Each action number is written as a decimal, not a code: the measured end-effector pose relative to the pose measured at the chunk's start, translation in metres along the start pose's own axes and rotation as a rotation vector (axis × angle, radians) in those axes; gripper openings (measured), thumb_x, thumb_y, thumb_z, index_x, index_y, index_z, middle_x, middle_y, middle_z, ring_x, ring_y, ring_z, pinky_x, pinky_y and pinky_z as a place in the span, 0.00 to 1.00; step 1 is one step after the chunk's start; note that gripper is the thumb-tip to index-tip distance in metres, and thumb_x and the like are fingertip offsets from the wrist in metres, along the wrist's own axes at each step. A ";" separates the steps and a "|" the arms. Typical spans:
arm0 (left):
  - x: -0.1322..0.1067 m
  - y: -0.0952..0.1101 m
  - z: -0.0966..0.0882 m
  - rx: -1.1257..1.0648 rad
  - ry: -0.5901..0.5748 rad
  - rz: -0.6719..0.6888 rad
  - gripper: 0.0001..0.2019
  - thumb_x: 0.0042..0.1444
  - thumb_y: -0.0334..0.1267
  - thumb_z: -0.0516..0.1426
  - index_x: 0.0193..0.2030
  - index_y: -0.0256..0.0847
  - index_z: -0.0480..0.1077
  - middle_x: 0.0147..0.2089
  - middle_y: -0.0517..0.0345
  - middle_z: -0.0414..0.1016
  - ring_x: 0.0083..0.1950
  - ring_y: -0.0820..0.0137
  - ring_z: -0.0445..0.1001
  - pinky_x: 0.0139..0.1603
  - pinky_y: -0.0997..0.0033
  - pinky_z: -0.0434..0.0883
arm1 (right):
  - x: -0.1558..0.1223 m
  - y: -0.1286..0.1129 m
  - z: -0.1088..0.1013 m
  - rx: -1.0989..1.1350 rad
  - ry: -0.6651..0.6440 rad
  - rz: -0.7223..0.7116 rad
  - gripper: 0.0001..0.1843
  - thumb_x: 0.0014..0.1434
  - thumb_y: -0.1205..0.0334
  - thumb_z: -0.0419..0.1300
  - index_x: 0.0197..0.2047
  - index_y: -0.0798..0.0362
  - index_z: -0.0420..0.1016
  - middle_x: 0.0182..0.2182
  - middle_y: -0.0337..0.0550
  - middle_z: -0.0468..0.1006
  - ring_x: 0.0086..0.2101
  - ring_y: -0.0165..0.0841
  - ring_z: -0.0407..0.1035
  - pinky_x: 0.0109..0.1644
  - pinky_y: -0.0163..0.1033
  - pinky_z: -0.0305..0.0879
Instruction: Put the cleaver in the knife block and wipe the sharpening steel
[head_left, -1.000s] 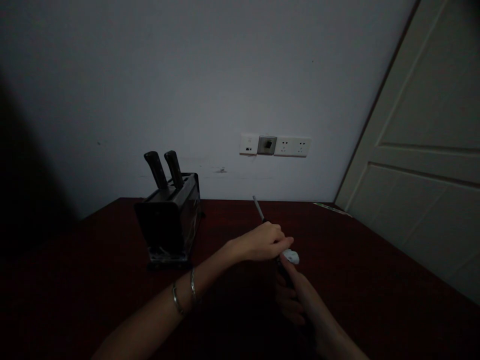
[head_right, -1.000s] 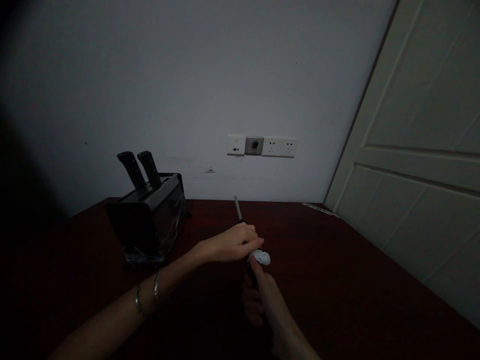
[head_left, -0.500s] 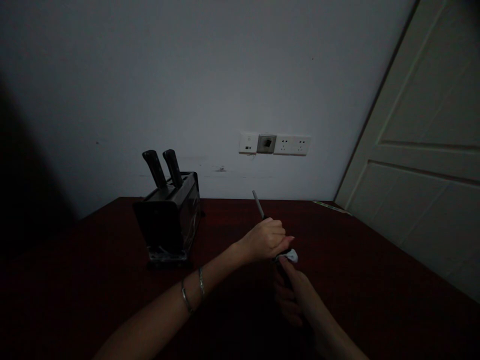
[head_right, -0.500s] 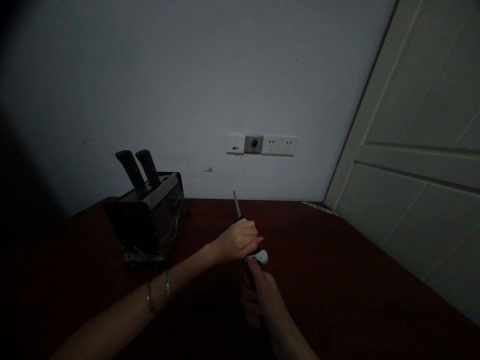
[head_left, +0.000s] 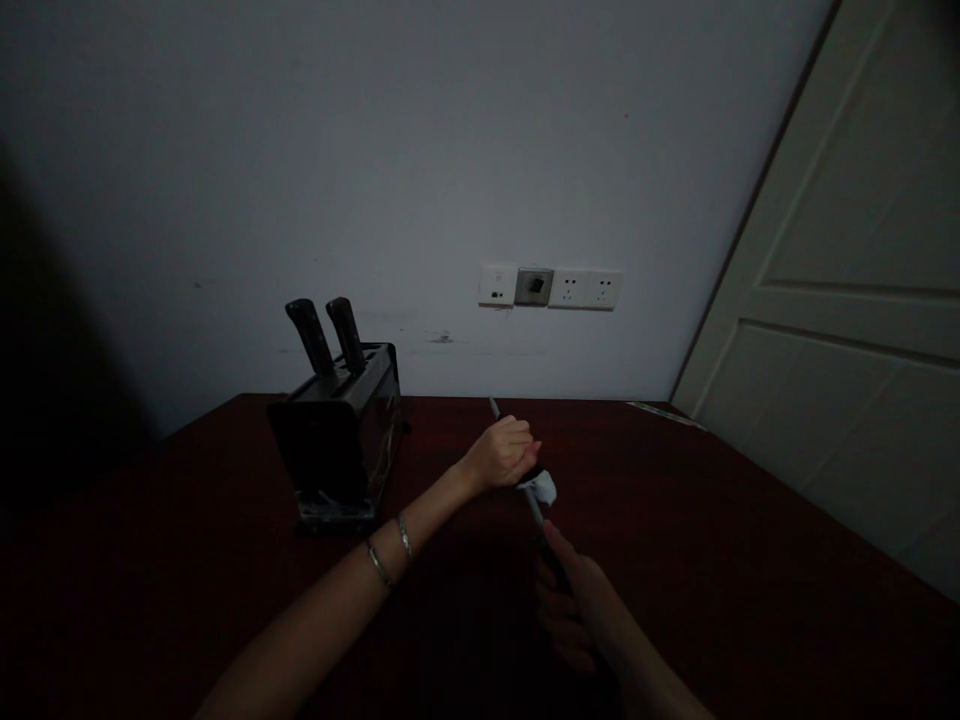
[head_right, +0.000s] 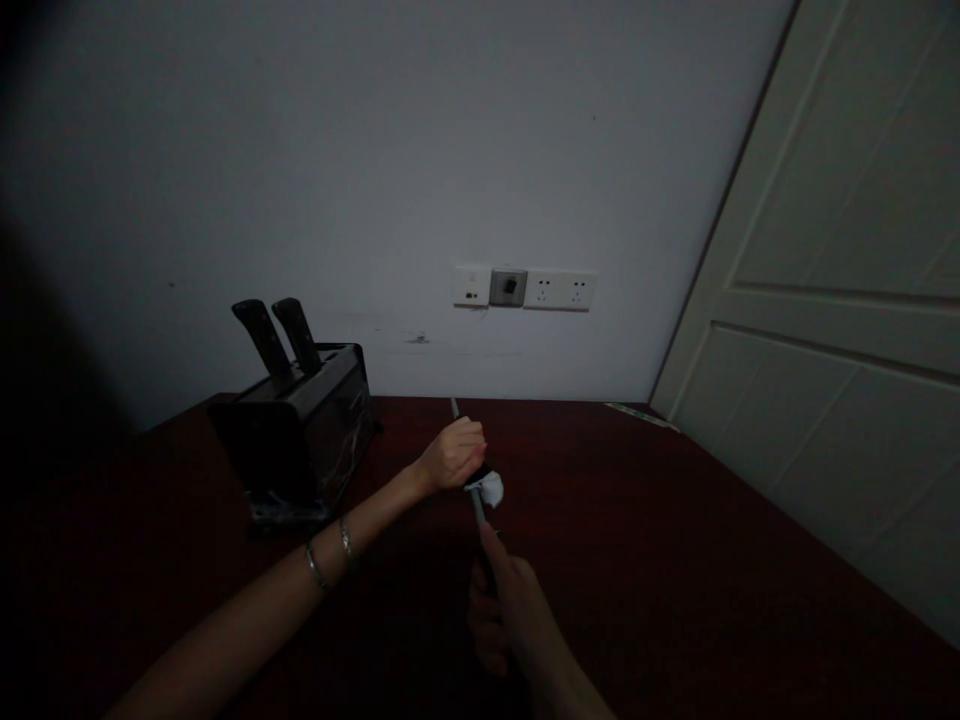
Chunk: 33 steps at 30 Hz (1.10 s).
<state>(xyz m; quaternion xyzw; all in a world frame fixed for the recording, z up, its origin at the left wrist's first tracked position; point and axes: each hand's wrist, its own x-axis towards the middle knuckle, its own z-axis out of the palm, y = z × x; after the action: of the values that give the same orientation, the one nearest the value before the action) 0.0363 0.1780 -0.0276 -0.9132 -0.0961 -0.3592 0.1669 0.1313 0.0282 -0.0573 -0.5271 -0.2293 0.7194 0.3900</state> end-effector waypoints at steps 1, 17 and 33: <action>-0.002 -0.005 0.000 0.001 0.000 -0.010 0.23 0.63 0.33 0.35 0.18 0.40 0.56 0.19 0.56 0.60 0.26 0.70 0.57 0.30 0.66 0.56 | 0.000 0.001 0.001 -0.007 0.001 0.014 0.28 0.60 0.39 0.39 0.17 0.50 0.50 0.05 0.27 0.49 0.05 0.22 0.42 0.07 0.28 0.41; 0.024 -0.075 0.000 -0.084 -0.092 -0.209 0.23 0.63 0.38 0.38 0.17 0.41 0.54 0.19 0.58 0.59 0.25 0.72 0.59 0.35 0.68 0.60 | -0.005 0.000 -0.003 0.045 -0.035 -0.049 0.27 0.61 0.42 0.39 0.18 0.50 0.51 0.06 0.26 0.48 0.06 0.21 0.42 0.07 0.26 0.39; 0.041 -0.088 -0.027 -0.373 0.341 -1.057 0.22 0.58 0.45 0.41 0.14 0.42 0.49 0.16 0.65 0.44 0.20 0.75 0.52 0.24 0.73 0.47 | -0.015 0.013 0.003 -0.004 -0.109 -0.204 0.29 0.45 0.30 0.51 0.21 0.50 0.54 0.07 0.25 0.52 0.07 0.19 0.42 0.07 0.26 0.40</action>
<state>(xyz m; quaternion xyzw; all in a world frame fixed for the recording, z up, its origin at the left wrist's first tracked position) 0.0235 0.2517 0.0396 -0.6847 -0.4454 -0.5462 -0.1855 0.1261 0.0089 -0.0572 -0.4621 -0.3041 0.7030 0.4470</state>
